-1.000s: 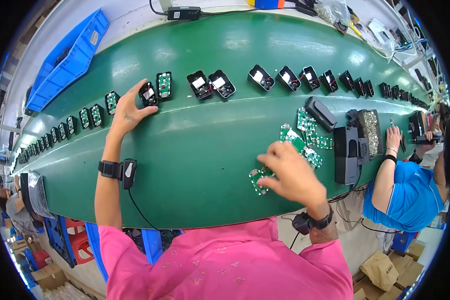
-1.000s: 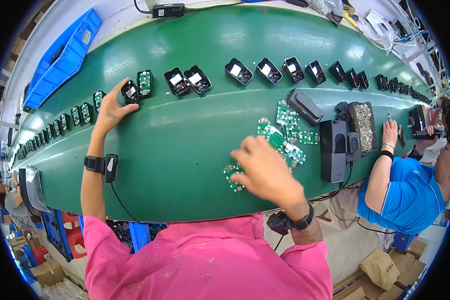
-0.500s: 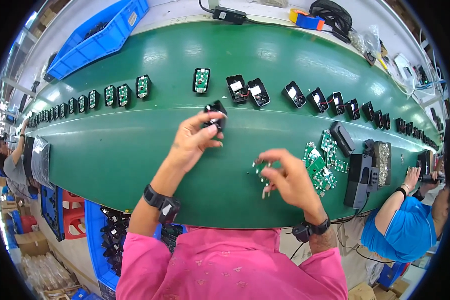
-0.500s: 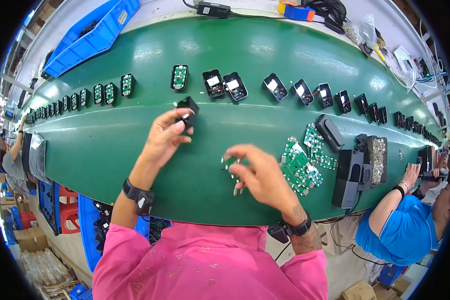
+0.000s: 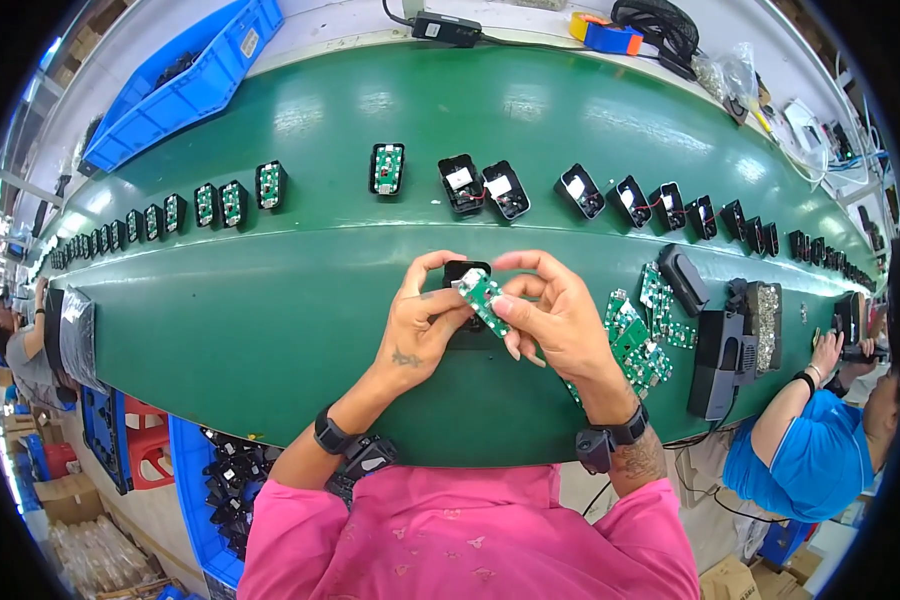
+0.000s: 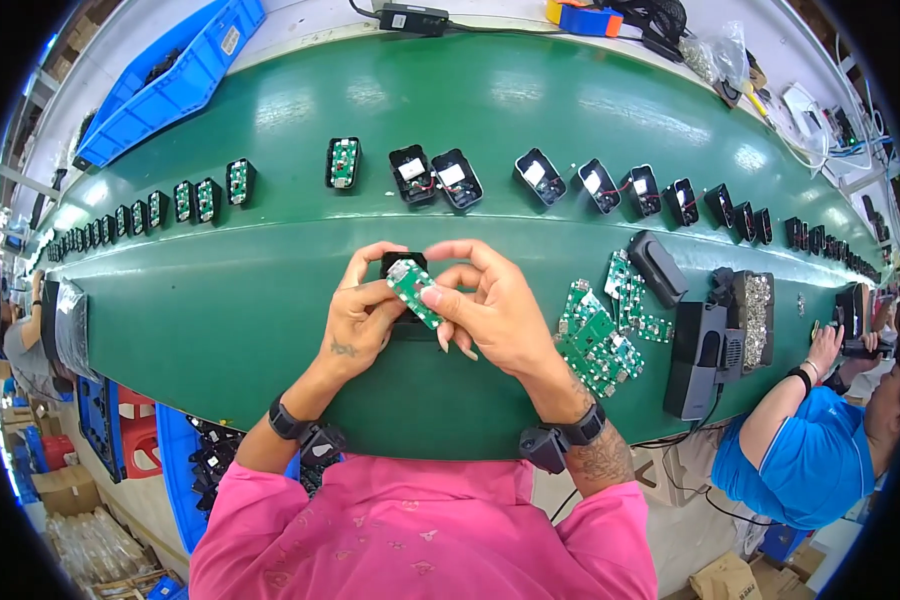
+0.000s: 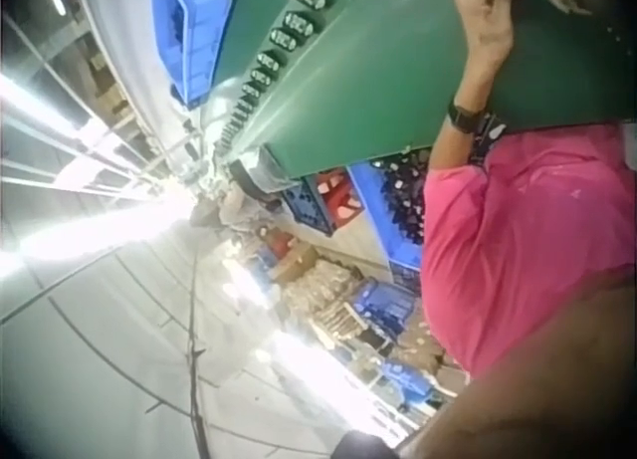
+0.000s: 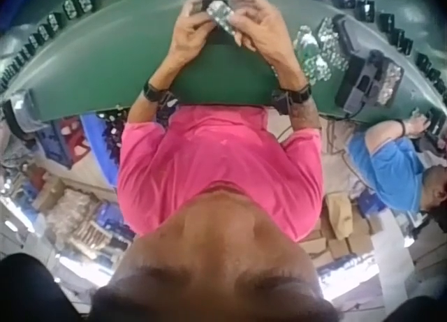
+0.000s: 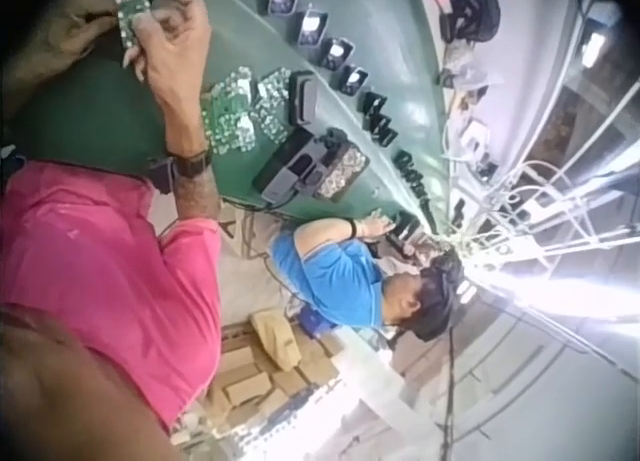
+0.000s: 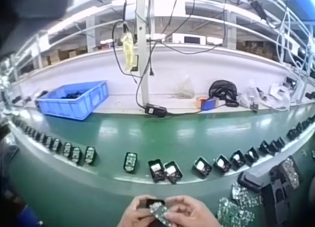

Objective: Assembling electronic circuit boards into black plastic enclosures on a production line.

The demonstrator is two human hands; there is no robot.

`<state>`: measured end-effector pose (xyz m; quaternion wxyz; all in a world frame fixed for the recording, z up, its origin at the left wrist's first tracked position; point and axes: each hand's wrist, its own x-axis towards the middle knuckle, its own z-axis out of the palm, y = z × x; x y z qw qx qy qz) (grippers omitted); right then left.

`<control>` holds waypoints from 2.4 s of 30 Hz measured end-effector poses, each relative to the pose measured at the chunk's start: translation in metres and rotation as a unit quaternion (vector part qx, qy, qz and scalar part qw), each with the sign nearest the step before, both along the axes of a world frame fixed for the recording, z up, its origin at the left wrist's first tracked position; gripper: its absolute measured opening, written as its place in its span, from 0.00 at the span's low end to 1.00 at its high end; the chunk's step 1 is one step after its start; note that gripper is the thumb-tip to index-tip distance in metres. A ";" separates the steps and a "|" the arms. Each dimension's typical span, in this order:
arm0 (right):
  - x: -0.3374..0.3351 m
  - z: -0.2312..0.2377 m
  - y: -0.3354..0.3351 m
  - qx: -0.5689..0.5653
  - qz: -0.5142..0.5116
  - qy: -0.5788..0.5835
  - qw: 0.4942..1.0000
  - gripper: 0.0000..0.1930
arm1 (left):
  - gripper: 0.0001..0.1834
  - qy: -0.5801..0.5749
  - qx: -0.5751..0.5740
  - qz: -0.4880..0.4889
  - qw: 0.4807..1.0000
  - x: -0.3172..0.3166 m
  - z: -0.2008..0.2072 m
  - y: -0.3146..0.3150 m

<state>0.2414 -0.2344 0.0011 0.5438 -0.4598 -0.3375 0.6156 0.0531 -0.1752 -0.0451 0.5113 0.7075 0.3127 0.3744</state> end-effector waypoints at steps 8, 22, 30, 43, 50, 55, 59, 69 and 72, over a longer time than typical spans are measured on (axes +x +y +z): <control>0.009 -0.015 -0.002 -0.017 -0.015 -0.032 0.999 0.09 | 0.09 0.021 0.053 -0.020 0.998 0.003 -0.001 -0.003; 0.009 -0.018 -0.009 0.071 0.003 -0.236 0.969 0.07 | 0.40 -0.143 -0.258 -0.122 0.948 0.008 0.007 -0.003; 0.007 -0.019 -0.008 0.155 -0.031 -0.368 0.916 0.09 | 0.32 -0.111 -0.284 -0.098 0.947 0.012 0.011 -0.007; -0.018 -0.030 -0.013 0.245 -0.154 -0.432 0.854 0.03 | 0.28 -0.109 -0.100 0.054 0.987 0.018 0.007 -0.019; -0.012 -0.027 -0.011 0.276 -0.060 -0.423 0.861 0.02 | 0.29 -0.073 -0.017 0.077 0.994 0.015 0.008 -0.020; -0.008 -0.028 -0.013 0.278 -0.040 -0.420 0.863 0.03 | 0.30 -0.040 0.020 0.078 0.996 0.015 0.006 -0.022; -0.004 -0.027 -0.014 0.251 -0.034 -0.412 0.875 0.05 | 0.29 -0.031 0.059 0.063 0.996 0.017 0.009 -0.022; 0.002 -0.029 -0.016 0.239 -0.016 -0.403 0.883 0.05 | 0.30 0.026 0.124 0.009 0.992 0.012 0.016 -0.012; 0.003 -0.030 -0.017 0.234 -0.009 -0.405 0.884 0.04 | 0.30 0.018 0.083 -0.005 0.996 0.011 0.019 -0.012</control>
